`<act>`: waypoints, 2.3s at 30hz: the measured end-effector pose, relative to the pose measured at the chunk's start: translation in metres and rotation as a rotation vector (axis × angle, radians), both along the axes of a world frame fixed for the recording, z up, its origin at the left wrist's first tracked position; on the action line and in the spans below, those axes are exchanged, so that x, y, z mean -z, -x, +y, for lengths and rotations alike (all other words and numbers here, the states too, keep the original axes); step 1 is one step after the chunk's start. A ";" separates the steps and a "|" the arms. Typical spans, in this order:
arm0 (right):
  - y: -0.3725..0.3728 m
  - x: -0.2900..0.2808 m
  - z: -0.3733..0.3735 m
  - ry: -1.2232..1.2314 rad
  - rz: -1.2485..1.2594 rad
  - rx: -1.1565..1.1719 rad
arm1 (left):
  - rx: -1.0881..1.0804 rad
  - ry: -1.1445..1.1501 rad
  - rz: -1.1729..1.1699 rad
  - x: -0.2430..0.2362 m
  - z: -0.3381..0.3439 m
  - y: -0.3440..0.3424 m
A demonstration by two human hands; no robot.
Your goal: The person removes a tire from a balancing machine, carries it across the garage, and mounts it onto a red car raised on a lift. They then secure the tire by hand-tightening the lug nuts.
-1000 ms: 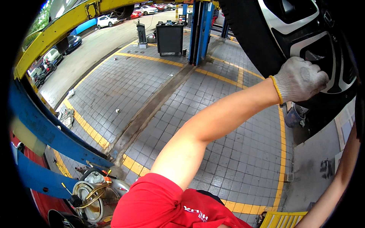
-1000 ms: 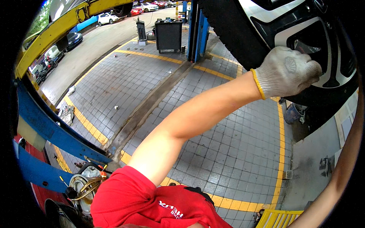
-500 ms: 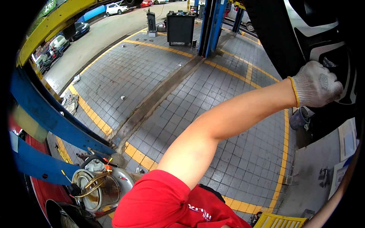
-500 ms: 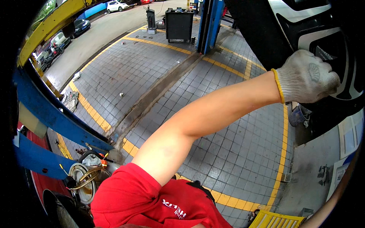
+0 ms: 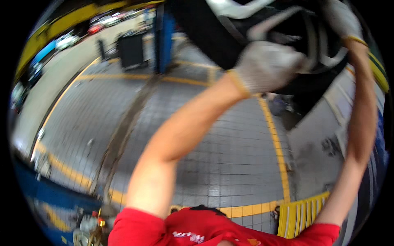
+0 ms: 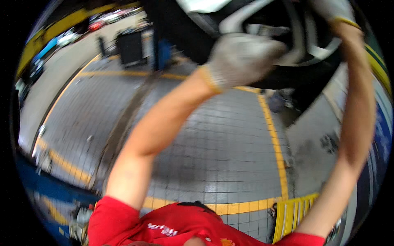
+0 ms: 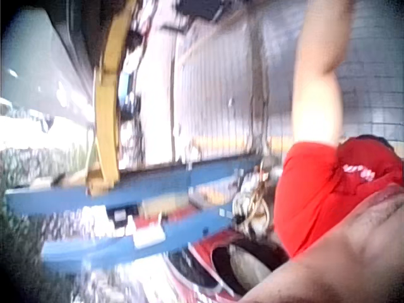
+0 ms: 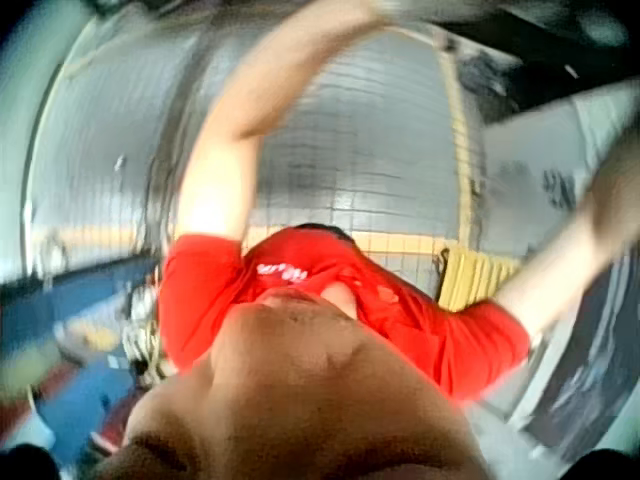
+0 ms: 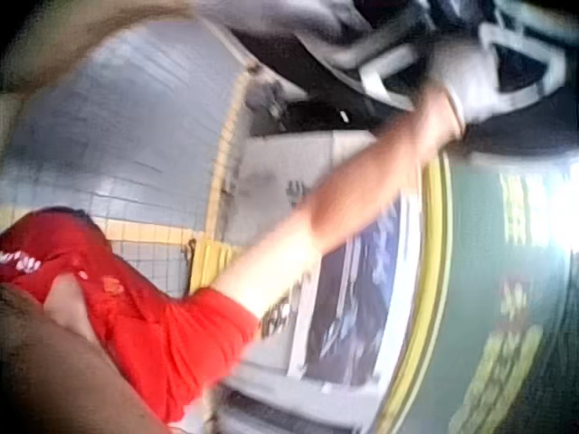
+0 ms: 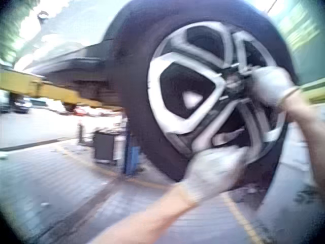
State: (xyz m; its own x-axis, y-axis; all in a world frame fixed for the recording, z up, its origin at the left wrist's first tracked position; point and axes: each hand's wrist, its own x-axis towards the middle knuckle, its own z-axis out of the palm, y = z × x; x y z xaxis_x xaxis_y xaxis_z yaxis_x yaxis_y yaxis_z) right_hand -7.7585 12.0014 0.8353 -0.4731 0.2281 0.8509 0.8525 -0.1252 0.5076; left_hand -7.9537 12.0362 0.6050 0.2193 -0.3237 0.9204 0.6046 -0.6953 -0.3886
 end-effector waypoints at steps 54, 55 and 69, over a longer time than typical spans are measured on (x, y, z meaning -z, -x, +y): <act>0.014 0.029 0.032 -0.005 0.080 -0.394 | 0.606 0.739 -0.479 0.004 -0.019 0.000; 0.009 0.027 0.021 -0.019 0.102 -0.424 | 0.664 0.753 -0.483 -0.004 -0.026 -0.004; 0.050 0.144 -0.039 0.489 -0.119 -0.971 | 0.927 0.671 -0.502 -0.024 -0.024 0.017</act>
